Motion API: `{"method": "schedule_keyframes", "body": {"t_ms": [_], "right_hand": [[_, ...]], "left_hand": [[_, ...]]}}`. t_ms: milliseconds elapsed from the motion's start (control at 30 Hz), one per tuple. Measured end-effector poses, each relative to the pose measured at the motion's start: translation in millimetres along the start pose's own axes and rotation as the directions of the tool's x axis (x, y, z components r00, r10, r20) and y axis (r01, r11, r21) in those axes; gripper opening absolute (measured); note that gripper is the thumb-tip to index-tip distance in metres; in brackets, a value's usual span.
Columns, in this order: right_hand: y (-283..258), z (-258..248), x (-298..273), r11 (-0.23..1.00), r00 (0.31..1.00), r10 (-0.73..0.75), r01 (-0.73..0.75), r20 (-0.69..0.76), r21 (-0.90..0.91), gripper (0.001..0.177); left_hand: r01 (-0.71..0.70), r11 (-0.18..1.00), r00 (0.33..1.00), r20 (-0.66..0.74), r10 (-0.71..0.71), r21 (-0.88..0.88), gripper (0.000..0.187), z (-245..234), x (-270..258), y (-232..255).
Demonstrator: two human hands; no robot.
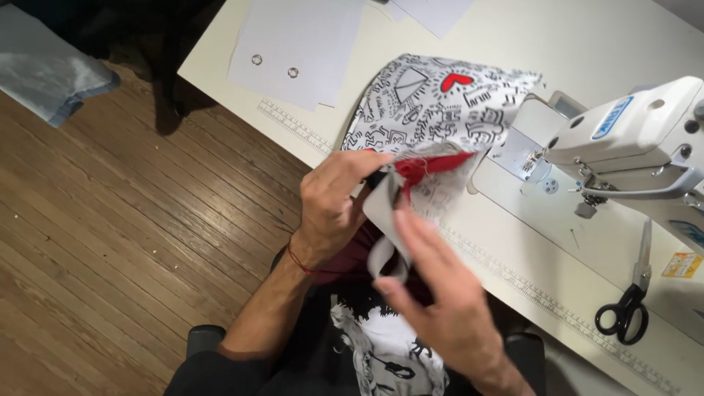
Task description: Trimming and preparing a patterned fabric bag for sewing at a workstation using scissors.
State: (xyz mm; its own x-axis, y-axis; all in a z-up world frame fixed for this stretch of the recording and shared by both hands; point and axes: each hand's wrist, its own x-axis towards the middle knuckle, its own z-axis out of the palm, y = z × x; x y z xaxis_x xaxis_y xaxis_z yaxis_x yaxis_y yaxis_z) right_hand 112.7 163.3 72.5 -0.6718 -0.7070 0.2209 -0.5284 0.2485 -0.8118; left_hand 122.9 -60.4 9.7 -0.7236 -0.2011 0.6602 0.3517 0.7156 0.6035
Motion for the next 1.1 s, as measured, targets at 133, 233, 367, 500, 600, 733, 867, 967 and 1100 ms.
{"method": "schedule_keyframes", "body": {"t_ms": [133,233,367,500,600,733,867,967,1100], "right_hand": [[-24,13,12,0.969,0.974,-0.223,0.227,0.047,-0.101,0.067],[-25,17,16,0.949,0.965,-0.250,0.260,0.078,-0.178,0.068],[-30,19,23,0.926,0.957,-0.276,0.289,0.087,-0.242,0.069],[-31,25,26,0.921,0.948,-0.292,0.315,0.127,-0.230,0.071],[-32,24,30,0.923,0.942,-0.314,0.332,0.116,-0.193,0.067],[-26,8,30,0.951,0.951,-0.309,0.309,-0.006,-0.026,0.061],[9,-14,17,0.998,0.990,-0.063,0.059,-0.127,-0.033,0.067],[31,-29,20,0.974,0.975,-0.020,-0.031,-0.222,-0.223,0.092],[60,-38,6,0.947,0.970,0.094,-0.156,-0.224,-0.279,0.079]], "left_hand": [[0.082,0.994,0.990,-0.118,-0.074,0.068,0.023,6,-2,5],[0.100,0.994,0.988,-0.120,-0.095,0.040,0.024,5,-8,0],[0.111,0.994,0.984,-0.138,-0.108,0.013,0.020,11,-14,-9],[0.100,0.995,0.977,-0.184,-0.104,-0.027,0.020,14,-15,-8],[0.153,0.988,0.972,-0.175,-0.156,-0.031,0.023,10,-11,1],[0.047,0.982,0.976,-0.217,-0.006,0.185,0.023,26,-34,-38],[-0.035,0.986,0.990,-0.131,0.056,0.161,0.026,13,-3,4],[-0.168,0.950,0.982,-0.041,0.185,0.261,0.042,25,-7,3],[-0.354,0.881,0.932,0.048,0.358,0.314,0.056,45,9,22]]}}
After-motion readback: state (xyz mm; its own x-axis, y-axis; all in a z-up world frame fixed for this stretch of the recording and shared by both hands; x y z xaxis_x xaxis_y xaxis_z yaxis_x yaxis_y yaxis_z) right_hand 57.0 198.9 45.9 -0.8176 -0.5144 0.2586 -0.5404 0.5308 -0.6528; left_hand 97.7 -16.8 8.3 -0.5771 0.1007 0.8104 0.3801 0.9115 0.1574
